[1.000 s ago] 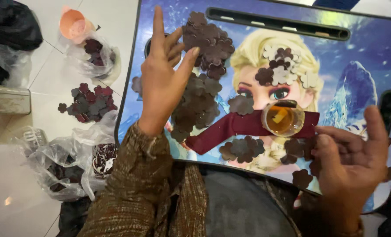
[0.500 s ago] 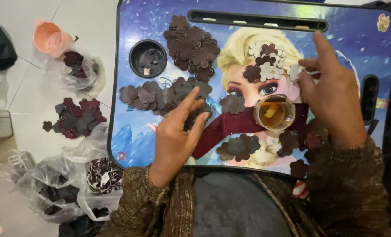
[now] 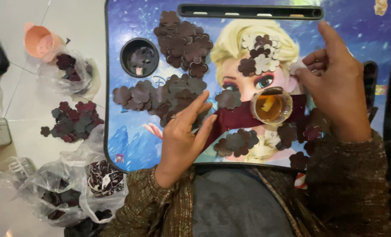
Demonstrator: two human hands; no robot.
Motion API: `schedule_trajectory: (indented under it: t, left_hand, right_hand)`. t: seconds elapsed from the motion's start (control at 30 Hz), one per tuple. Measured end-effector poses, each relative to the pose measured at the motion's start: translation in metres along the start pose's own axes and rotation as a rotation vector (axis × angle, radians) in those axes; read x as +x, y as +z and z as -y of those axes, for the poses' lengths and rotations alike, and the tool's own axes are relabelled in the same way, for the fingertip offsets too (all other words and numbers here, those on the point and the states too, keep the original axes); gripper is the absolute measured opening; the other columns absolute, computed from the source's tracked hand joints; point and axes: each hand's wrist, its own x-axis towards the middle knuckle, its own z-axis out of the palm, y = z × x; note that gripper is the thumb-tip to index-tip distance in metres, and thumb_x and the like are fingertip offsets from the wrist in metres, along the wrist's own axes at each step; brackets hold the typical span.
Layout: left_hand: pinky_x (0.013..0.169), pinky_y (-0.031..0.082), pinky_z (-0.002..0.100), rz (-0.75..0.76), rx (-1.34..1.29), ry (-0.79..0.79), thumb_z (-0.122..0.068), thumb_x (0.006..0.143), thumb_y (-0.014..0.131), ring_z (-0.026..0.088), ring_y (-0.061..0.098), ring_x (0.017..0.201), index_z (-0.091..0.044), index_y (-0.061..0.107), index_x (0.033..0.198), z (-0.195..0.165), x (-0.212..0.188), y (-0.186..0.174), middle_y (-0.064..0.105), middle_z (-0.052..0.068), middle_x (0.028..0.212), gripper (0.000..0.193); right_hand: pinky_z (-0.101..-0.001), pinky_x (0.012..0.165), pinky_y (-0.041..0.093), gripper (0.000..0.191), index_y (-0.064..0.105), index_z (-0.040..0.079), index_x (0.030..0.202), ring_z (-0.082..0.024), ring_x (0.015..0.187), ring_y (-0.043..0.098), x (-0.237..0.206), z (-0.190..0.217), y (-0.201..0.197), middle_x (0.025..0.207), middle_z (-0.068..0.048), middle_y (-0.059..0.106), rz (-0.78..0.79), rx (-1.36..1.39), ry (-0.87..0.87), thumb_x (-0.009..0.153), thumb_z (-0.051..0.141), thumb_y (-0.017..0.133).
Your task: The person repeatedly picks up small flower-shaped pieces from a table and joins them together by hand. They handle both dark and light-colored pieces, aligning and pressing them to form small clusters. The work continues throughout the clip without a visible final assembly or placement into a container.
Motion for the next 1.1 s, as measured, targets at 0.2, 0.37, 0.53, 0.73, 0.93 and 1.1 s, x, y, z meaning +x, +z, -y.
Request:
schedule_trajectory:
  t: [0.2, 0.37, 0.53, 0.73, 0.93, 1.1]
  left_hand:
    - [0.084, 0.058, 0.028, 0.112, -0.149, -0.115, -0.013, 0.095, 0.076, 0.013, 0.075, 0.096, -0.009, 0.063, 0.140, -0.022, 0.001, 0.006, 0.080, 0.006, 0.112, 0.048]
    - [0.080, 0.058, 0.020, 0.372, -0.829, -0.417, -0.011, 0.102, 0.069, 0.002, 0.068, 0.096, -0.005, 0.051, 0.152, -0.035, -0.003, 0.022, 0.078, 0.004, 0.112, 0.053]
    - [0.074, 0.050, 0.019, 0.416, -1.124, -0.510, -0.004, 0.101, 0.072, 0.003, 0.061, 0.087, -0.004, 0.042, 0.163, -0.027, -0.006, 0.037, 0.069, 0.002, 0.103, 0.069]
    - [0.068, 0.053, 0.018, 0.341, -0.969, -0.562, -0.003, 0.095, 0.073, 0.003, 0.064, 0.080, -0.005, 0.047, 0.155, -0.016, -0.010, 0.039, 0.069, 0.000, 0.097, 0.066]
    - [0.067, 0.050, 0.018, 0.289, -0.937, -0.546, -0.003, 0.094, 0.073, 0.002, 0.060, 0.079, -0.006, 0.052, 0.146, -0.007, -0.015, 0.043, 0.064, -0.001, 0.096, 0.056]
    - [0.075, 0.051, 0.019, 0.237, -0.858, -0.515, -0.003, 0.097, 0.073, 0.003, 0.059, 0.087, -0.002, 0.061, 0.137, 0.000, -0.022, 0.044, 0.063, 0.001, 0.106, 0.041]
  right_hand:
    - [-0.0254, 0.086, 0.058, 0.089, 0.028, -0.002, 0.170, -0.009, 0.097, 0.068, -0.035, 0.035, -0.029, 0.107, -0.009, 0.070, -0.021, 0.395, 0.098, 0.096, -0.003, 0.079]
    - [-0.0251, 0.071, 0.055, 0.093, 0.023, -0.002, 0.164, -0.014, 0.082, 0.069, -0.080, 0.065, -0.021, 0.097, -0.010, 0.074, -0.097, 0.214, -0.155, 0.092, -0.007, 0.081]
    - [-0.0276, 0.076, 0.055, 0.095, 0.023, 0.006, 0.168, -0.019, 0.087, 0.071, -0.105, 0.070, 0.004, 0.104, -0.008, 0.076, -0.168, 0.083, -0.434, 0.093, -0.008, 0.081]
    - [-0.0217, 0.075, 0.058, 0.087, 0.020, -0.001, 0.165, -0.016, 0.088, 0.072, -0.115, 0.063, 0.014, 0.109, -0.011, 0.075, -0.157, 0.266, -0.300, 0.096, -0.013, 0.073]
    - [-0.0282, 0.079, 0.056, 0.058, 0.052, -0.001, 0.147, -0.021, 0.096, 0.068, -0.114, 0.064, 0.016, 0.123, -0.015, 0.070, -0.166, 0.296, 0.078, 0.094, -0.002, 0.075]
    - [-0.0499, 0.116, 0.044, 0.049, 0.071, 0.004, 0.128, -0.038, 0.136, 0.052, -0.105, 0.054, 0.021, 0.147, -0.019, 0.058, -0.115, -0.131, -0.216, 0.086, 0.018, 0.091]
